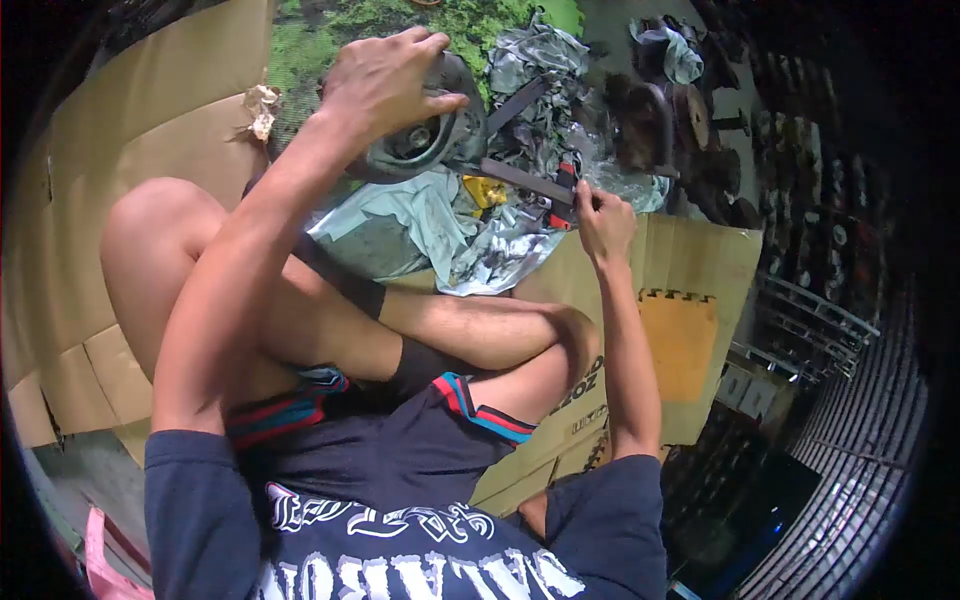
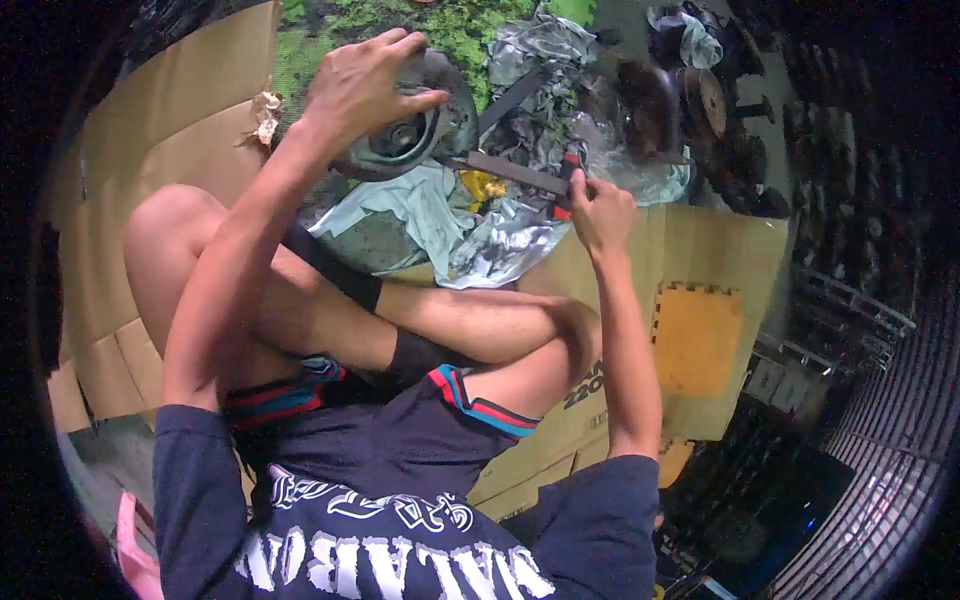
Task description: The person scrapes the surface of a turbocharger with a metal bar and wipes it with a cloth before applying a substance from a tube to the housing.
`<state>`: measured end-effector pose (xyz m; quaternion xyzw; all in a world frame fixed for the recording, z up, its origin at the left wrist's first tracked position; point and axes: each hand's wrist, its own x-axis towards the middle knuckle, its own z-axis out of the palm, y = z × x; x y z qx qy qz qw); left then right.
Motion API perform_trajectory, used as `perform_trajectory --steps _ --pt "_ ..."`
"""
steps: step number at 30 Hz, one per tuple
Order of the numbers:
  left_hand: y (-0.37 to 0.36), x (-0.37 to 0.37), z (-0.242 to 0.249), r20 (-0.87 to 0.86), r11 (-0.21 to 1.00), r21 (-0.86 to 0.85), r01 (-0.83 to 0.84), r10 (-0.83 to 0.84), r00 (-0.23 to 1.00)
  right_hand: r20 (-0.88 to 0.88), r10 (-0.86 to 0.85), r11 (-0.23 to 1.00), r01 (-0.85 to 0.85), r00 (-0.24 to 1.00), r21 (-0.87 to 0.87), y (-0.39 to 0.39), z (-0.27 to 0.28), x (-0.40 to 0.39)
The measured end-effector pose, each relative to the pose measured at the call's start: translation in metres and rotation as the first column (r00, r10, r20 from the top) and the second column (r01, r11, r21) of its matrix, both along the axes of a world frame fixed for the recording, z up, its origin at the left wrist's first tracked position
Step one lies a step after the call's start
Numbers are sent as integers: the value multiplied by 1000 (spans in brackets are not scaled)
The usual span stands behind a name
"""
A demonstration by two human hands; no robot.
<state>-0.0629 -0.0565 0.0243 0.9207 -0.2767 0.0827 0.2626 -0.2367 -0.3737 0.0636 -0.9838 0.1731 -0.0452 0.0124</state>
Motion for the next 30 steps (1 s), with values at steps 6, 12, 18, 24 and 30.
perform_trajectory --steps 6,12,18,24,30 --pt "5 -4 -3 64 999 -43 22 -19 998 -37 49 993 -53 998 -106 29 -27 19" --pt "3 -8 -4 81 1000 -18 -3 5 997 -91 145 983 -154 985 -97 13 -16 11" --pt "4 -9 -1 43 999 25 -29 27 999 -200 93 994 -103 975 -42 41 -22 -16" --pt "6 -11 -3 25 999 50 3 -4 1000 -285 243 901 -107 927 421 50 5 -86" --pt "6 -17 -2 26 999 1 33 -33 999 -129 497 810 -405 858 425 60 34 -75"
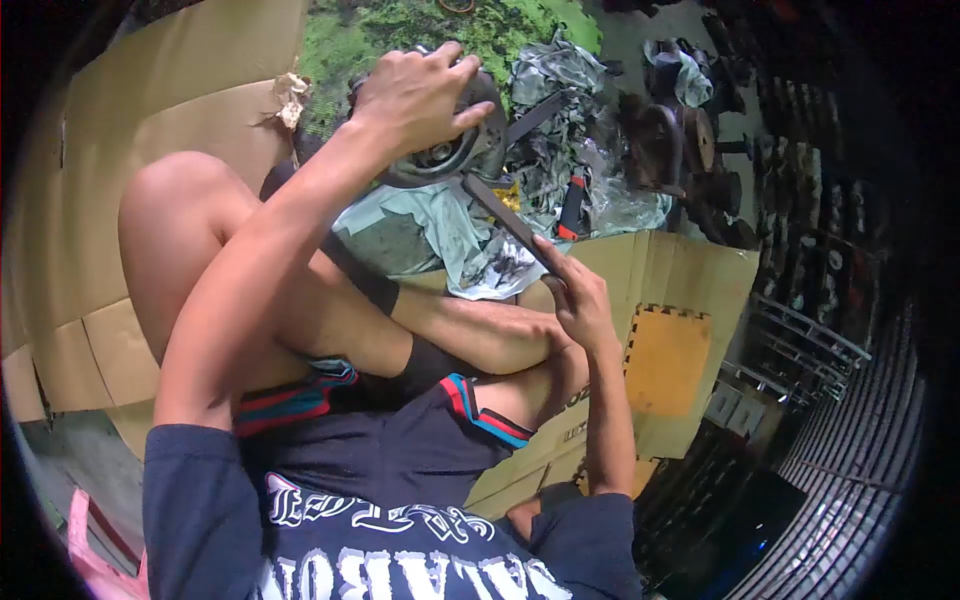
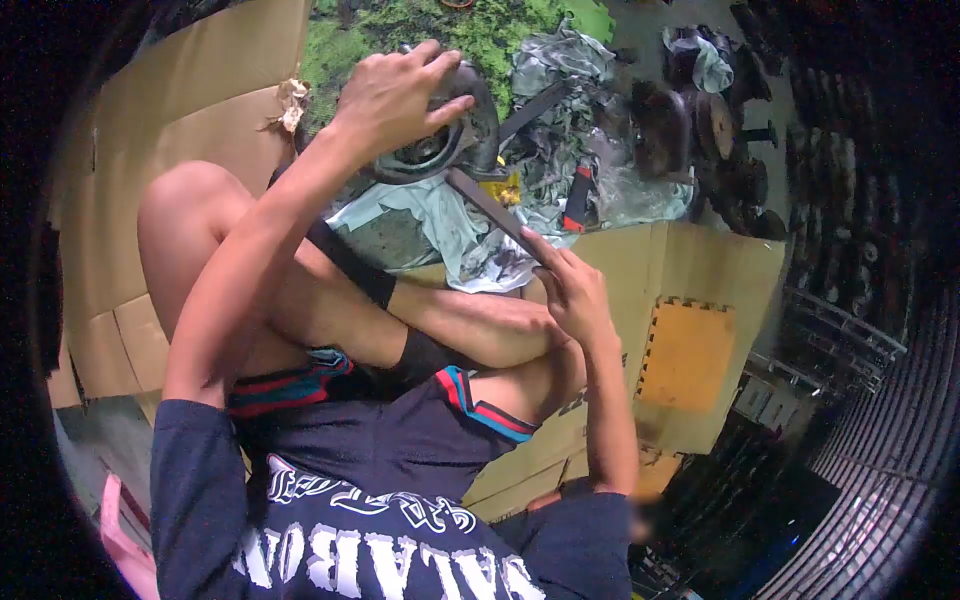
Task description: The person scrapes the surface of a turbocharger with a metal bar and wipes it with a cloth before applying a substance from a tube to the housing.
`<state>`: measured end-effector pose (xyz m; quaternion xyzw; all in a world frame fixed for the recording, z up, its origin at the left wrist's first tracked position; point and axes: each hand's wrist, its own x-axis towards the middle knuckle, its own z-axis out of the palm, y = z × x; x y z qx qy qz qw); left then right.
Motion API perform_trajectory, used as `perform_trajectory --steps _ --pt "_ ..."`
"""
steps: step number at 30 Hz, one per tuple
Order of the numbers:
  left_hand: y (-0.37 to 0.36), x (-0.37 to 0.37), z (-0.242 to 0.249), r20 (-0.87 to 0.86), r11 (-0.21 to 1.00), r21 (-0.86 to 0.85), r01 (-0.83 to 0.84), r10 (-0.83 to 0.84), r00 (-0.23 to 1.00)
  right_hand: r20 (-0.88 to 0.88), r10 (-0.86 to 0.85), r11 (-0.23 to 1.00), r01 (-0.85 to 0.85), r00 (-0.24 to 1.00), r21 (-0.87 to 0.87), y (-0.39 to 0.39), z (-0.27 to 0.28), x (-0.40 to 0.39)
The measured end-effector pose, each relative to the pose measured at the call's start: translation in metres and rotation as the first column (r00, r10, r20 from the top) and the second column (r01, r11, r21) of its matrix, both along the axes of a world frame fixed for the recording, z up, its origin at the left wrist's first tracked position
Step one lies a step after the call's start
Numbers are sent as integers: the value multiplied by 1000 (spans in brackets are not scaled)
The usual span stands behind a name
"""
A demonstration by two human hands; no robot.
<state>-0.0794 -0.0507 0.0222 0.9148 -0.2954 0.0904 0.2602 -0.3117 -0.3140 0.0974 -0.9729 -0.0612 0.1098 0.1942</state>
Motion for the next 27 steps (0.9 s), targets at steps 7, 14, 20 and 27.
perform_trajectory --steps 7,14,20,27 --pt "1 -7 -6 79 999 -41 -31 34 996 -4 99 911 -93 995 -401 39 6 10" --pt "-1 -8 -9 101 999 -15 -40 41 994 -37 -118 985 112 992 -127 119 -20 -38" --pt "2 -18 -7 105 999 -4 -50 50 993 6 -140 916 132 990 -378 117 7 -13" --pt "4 -26 -9 144 997 -31 -75 79 986 -91 -182 983 182 979 -14 137 -40 -36"
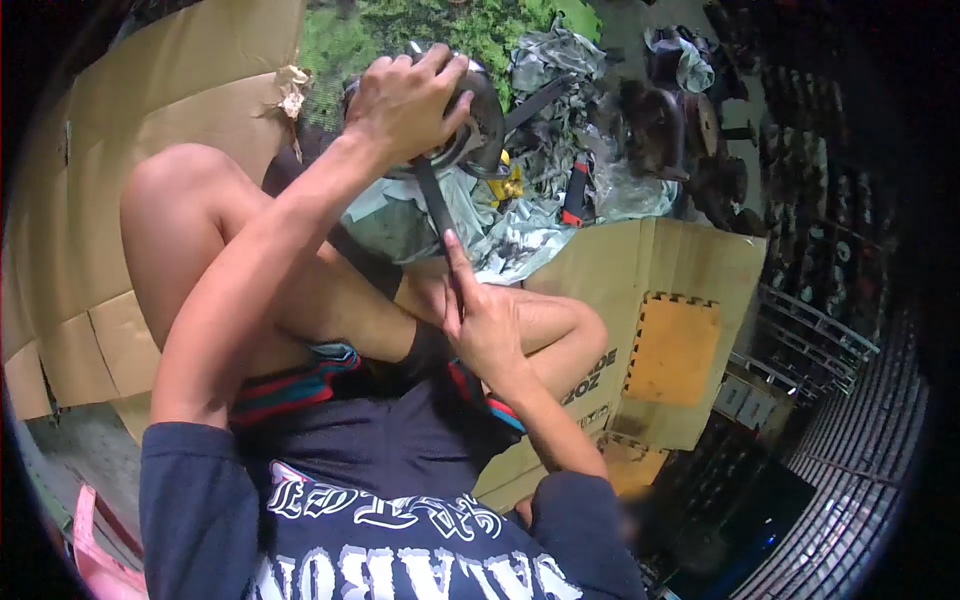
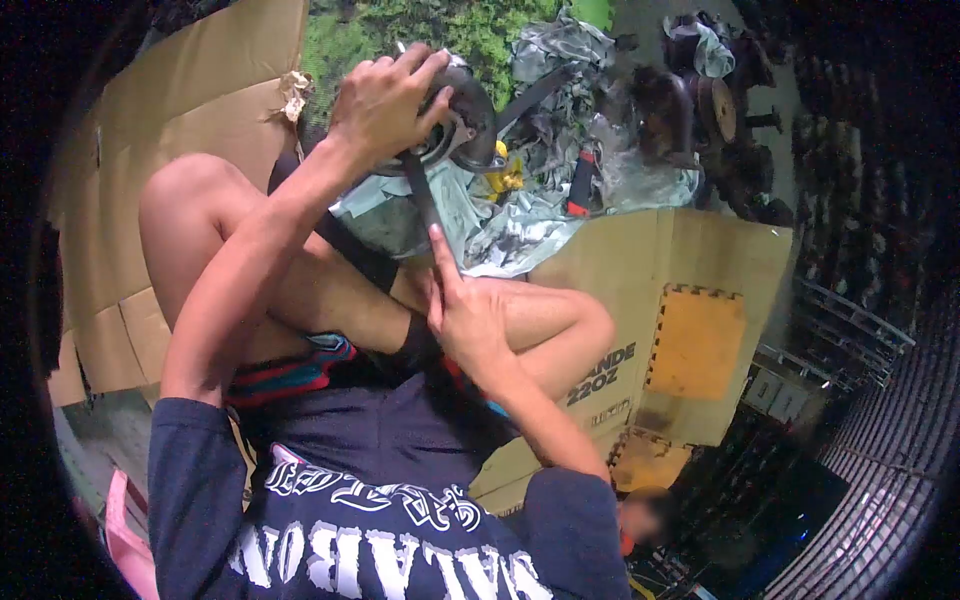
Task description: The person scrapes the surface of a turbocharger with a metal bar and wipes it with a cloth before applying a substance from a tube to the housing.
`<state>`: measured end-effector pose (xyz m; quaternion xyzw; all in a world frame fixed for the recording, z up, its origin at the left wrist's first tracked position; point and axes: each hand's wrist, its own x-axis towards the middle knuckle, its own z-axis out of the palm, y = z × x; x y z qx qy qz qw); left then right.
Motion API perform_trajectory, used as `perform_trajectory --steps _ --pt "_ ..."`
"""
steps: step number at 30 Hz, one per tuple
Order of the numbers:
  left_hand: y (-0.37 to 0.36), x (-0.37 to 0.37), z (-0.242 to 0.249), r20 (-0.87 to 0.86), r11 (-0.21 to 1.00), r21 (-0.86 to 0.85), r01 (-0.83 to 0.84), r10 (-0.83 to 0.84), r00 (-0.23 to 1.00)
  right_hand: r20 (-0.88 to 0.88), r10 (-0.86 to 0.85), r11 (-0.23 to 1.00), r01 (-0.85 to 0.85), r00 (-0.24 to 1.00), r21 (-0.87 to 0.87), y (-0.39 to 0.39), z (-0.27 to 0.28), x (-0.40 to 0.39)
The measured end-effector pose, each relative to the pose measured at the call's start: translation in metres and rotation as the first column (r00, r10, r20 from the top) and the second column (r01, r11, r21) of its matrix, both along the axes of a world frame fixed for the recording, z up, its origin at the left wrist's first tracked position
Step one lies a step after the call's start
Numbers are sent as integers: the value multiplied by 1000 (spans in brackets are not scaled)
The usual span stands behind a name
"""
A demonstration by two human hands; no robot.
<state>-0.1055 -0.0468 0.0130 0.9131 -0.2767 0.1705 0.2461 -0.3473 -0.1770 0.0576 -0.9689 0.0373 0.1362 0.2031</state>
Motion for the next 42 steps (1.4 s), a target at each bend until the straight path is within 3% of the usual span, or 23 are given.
perform_trajectory --steps 3,6,7,11,12,14,16,20,22,24,25,26,28,29,30,31,35,37,38,40,42 --pt "2 -1 2 -20 1000 18 4 -4 1000 88 30 998 -35 996 54 -9 2 7" --pt "1 1 1 -28 1000 -6 30 -30 999 -29 -2 948 -7 1000 -318 -29 24 23" --pt "1 2 0 -11 999 -24 38 -38 999 42 55 952 -40 998 -303 -23 23 18" --pt "3 -1 0 -15 999 -37 30 -31 999 83 -120 990 113 989 80 24 -11 -3" --pt "3 0 0 -7 999 -32 32 -32 999 90 -121 990 114 989 86 21 -9 -1" --pt "6 1 -1 29 997 -65 51 -49 998 9 -134 968 129 991 215 2 -5 5" --pt "5 4 -4 49 995 -71 68 -64 997 69 20 981 -6 997 -192 -20 7 14" --pt "4 1 -6 29 992 -111 60 -57 998 27 -12 992 16 1000 -128 9 -15 -3" --pt "5 2 -3 25 994 -97 44 -42 999 92 -122 983 107 988 150 36 -26 -5" --pt "8 2 -2 30 992 -104 73 -71 997 0 -267 885 245 964 396 56 -15 -2" --pt "8 2 -1 8 993 -90 75 -75 997 2 -277 879 252 961 404 61 -24 -1" --pt "7 2 -1 13 992 -84 94 -93 996 213 -293 850 152 932 505 63 -34 3" --pt "6 3 -1 -18 993 -92 77 -79 997 419 -337 818 42 843 574 58 -44 -1" --pt "6 6 -2 -42 992 -86 96 -100 994 83 -455 591 230 887 773 52 -37 -4" --pt "6 5 -3 -36 991 -81 107 -110 993 -270 -453 309 433 850 847 46 -24 -3" --pt "7 6 -3 -48 990 -87 110 -114 992 -485 -401 91 561 777 823 35 -3 -7" --pt "6 10 2 -93 993 -88 74 -82 992 -425 -482 144 548 766 824 1 -21 -37" --pt "4 12 3 -105 993 -100 64 -75 992 -526 -485 -22 592 698 806 -13 -26 -52" --pt "3 15 4 -125 992 -120 48 -63 990 -529 -481 -27 592 699 806 -13 -26 -54" --pt "0 20 8 -138 990 -136 26 -45 989 -421 -575 -119 438 702 891 -13 -24 -54" --pt "-2 31 13 -194 996 -87 -9 -8 981 -345 -588 -58 387 732 920 -12 -28 -43"
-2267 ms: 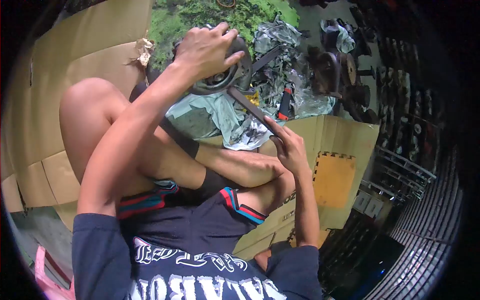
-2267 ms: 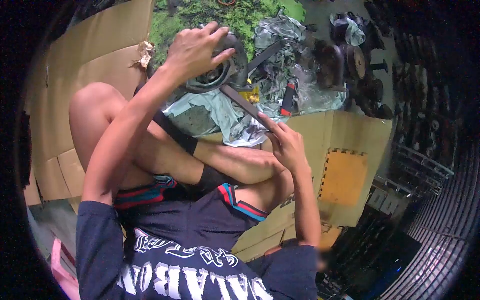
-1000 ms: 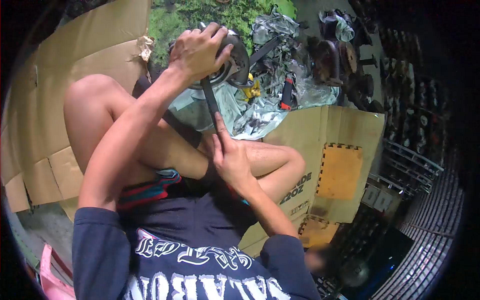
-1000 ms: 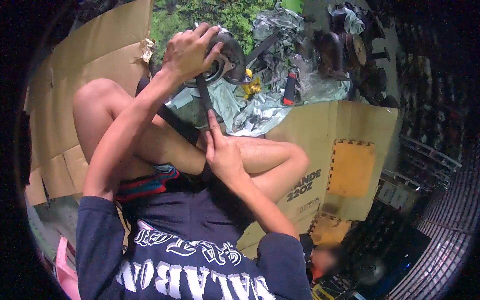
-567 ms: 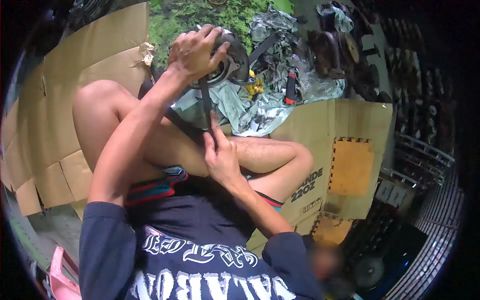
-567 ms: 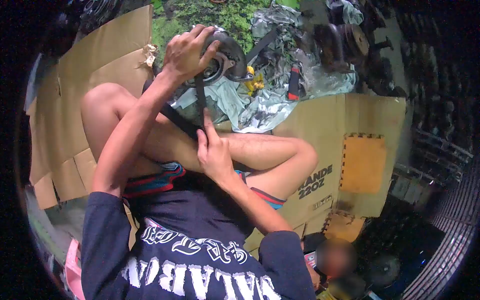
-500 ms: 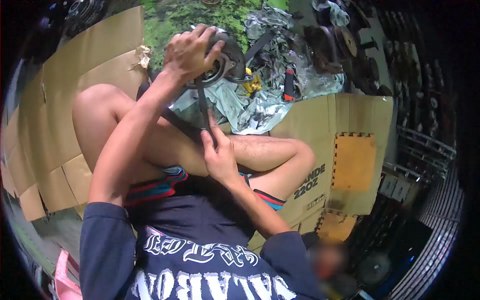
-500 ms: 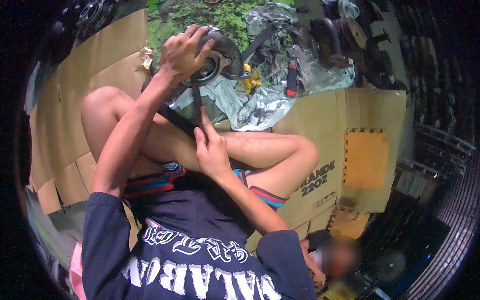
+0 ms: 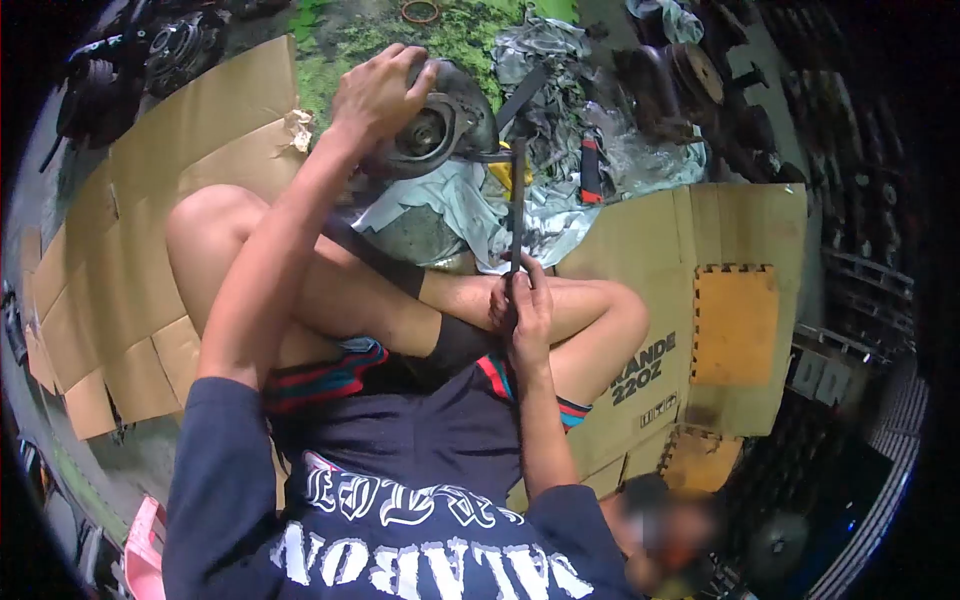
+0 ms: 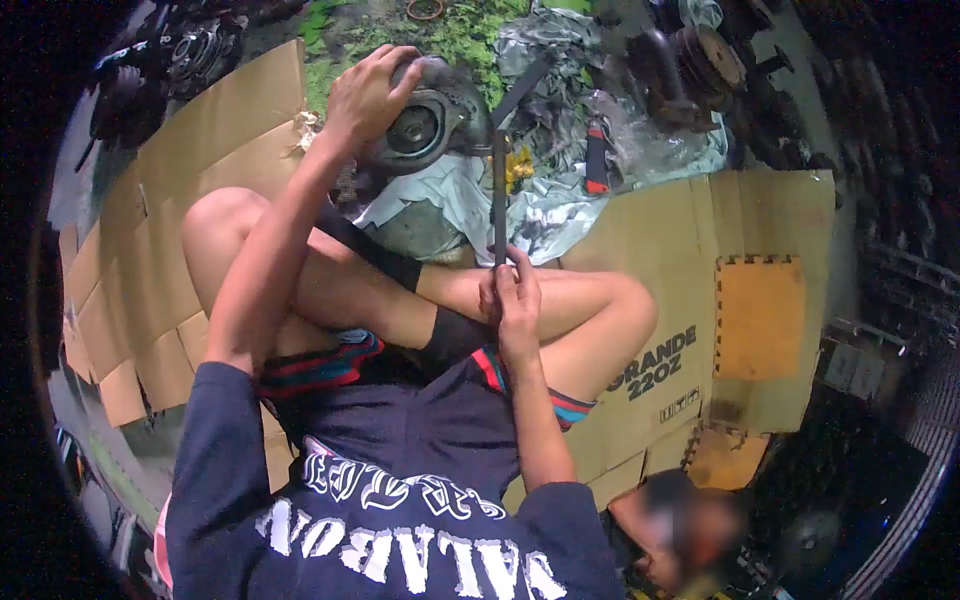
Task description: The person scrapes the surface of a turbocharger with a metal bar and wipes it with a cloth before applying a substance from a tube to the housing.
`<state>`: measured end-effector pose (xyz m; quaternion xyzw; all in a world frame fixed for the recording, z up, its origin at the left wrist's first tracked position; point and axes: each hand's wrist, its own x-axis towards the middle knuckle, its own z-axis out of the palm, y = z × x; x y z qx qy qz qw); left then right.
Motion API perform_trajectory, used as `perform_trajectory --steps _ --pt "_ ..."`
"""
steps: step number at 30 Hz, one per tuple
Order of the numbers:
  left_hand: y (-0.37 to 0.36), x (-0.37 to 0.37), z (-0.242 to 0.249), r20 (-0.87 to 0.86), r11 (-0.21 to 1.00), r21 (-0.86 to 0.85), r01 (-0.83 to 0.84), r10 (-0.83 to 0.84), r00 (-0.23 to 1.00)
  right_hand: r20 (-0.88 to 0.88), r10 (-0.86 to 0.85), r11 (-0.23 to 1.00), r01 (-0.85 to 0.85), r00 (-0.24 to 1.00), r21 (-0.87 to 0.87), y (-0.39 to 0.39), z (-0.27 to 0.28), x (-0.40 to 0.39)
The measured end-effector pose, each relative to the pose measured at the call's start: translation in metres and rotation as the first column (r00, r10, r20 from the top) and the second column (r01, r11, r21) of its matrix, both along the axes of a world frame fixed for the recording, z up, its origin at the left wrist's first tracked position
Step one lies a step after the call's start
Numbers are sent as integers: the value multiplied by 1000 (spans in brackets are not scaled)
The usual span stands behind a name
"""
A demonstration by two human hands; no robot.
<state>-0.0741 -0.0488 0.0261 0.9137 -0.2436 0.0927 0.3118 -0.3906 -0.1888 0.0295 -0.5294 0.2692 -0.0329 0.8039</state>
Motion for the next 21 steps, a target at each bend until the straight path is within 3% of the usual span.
perform_trajectory --steps 2,4,6,7,9,10,14,16,18,21 --pt "2 20 6 -77 999 53 11 -7 997 120 -58 985 77 991 -155 7 -2 17" --pt "4 42 3 -192 994 104 -36 56 980 20 59 974 -54 998 -221 -2 -2 27" --pt "15 67 -10 -259 995 87 -47 68 964 9 114 846 -93 993 -525 10 0 53" --pt "21 82 -28 -317 998 -18 -60 52 947 39 157 722 -88 987 -686 19 -2 67" --pt "35 109 -62 -435 991 -124 -59 -1 901 91 239 546 -57 967 -836 40 -7 93" --pt "41 117 -71 -561 976 -195 -102 -26 827 103 260 536 -55 960 -843 48 -5 103" --pt "36 100 -45 -607 916 -353 -192 -68 791 -47 312 531 -216 949 -819 77 12 155" --pt "43 93 -53 -626 890 -378 -254 -44 779 17 349 401 -133 937 -907 87 4 179" --pt "39 98 -63 -639 810 -505 -298 -118 760 -68 343 342 -192 937 -920 91 -1 176" --pt "43 100 -59 -653 849 -456 -267 -115 749 -193 358 193 -275 913 -942 91 -10 147"
